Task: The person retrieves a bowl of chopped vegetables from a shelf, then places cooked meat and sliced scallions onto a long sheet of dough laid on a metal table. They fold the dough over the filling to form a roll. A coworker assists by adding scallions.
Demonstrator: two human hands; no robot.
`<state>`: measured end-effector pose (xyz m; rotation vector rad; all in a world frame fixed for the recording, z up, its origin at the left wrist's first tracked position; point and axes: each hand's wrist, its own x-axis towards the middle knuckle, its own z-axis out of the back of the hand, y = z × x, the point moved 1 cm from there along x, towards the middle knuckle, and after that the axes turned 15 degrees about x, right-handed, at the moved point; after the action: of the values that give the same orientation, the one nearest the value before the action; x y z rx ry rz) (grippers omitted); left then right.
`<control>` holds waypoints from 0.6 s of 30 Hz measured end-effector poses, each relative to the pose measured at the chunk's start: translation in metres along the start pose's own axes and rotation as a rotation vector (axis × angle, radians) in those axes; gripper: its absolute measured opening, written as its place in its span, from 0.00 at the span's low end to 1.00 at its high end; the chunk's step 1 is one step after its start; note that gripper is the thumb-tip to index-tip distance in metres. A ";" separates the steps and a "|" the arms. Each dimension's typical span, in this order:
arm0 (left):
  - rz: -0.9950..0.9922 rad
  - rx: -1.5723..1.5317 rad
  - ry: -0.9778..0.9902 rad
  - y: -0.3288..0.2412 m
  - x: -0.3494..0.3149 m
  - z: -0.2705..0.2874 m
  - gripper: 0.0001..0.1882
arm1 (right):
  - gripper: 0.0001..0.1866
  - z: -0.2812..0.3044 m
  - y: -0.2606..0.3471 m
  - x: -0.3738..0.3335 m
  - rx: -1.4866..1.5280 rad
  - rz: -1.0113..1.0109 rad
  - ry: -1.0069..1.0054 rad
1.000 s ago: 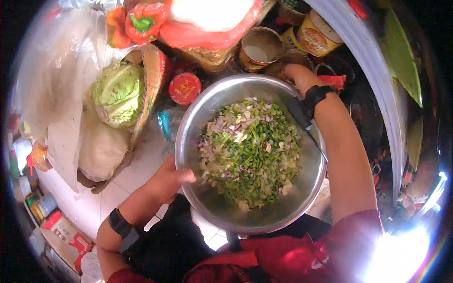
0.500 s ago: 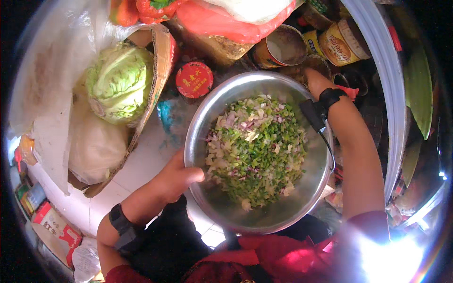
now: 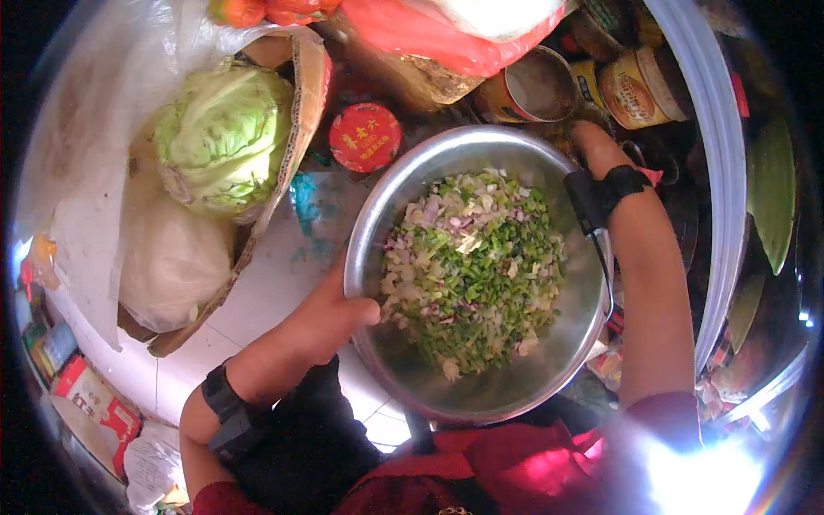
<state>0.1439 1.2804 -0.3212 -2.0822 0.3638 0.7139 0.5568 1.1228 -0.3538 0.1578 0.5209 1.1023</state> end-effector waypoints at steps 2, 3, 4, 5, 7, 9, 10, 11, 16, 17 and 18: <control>0.029 0.033 -0.031 0.000 -0.002 0.000 0.41 | 0.11 0.000 -0.004 0.012 -0.047 -0.040 0.015; 0.055 0.044 -0.038 -0.001 -0.003 0.000 0.41 | 0.11 -0.001 -0.007 0.021 -0.078 -0.077 0.032; 0.034 0.040 -0.043 -0.002 -0.003 0.000 0.40 | 0.11 -0.003 -0.009 0.027 -0.108 -0.112 0.048; 0.090 0.047 -0.048 -0.002 -0.004 0.000 0.39 | 0.11 -0.004 -0.010 0.028 -0.137 -0.149 0.066; 0.117 0.032 -0.045 -0.003 -0.004 0.000 0.38 | 0.11 -0.003 -0.010 0.029 -0.129 -0.188 0.031; 0.118 0.055 -0.085 -0.003 -0.003 -0.001 0.34 | 0.11 0.010 -0.003 0.016 -0.065 -0.153 -0.103; 0.148 0.081 -0.111 -0.003 -0.003 -0.001 0.34 | 0.11 0.017 0.004 0.009 0.070 -0.205 -0.134; 0.178 0.109 -0.135 -0.003 -0.004 -0.001 0.33 | 0.11 0.024 0.014 0.002 0.202 -0.231 -0.178; 0.186 0.133 -0.177 0.001 -0.005 -0.002 0.31 | 0.14 0.053 0.083 -0.042 0.801 -0.259 0.068; 0.188 0.106 -0.178 0.003 -0.006 -0.002 0.31 | 0.13 0.042 0.099 -0.060 0.890 -0.224 0.164; 0.187 0.080 -0.185 0.004 -0.007 -0.003 0.31 | 0.13 0.034 0.114 -0.073 0.989 -0.099 0.269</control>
<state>0.1375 1.2755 -0.3186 -1.9055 0.4786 0.9794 0.4557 1.1146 -0.2586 0.8403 1.2757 0.6889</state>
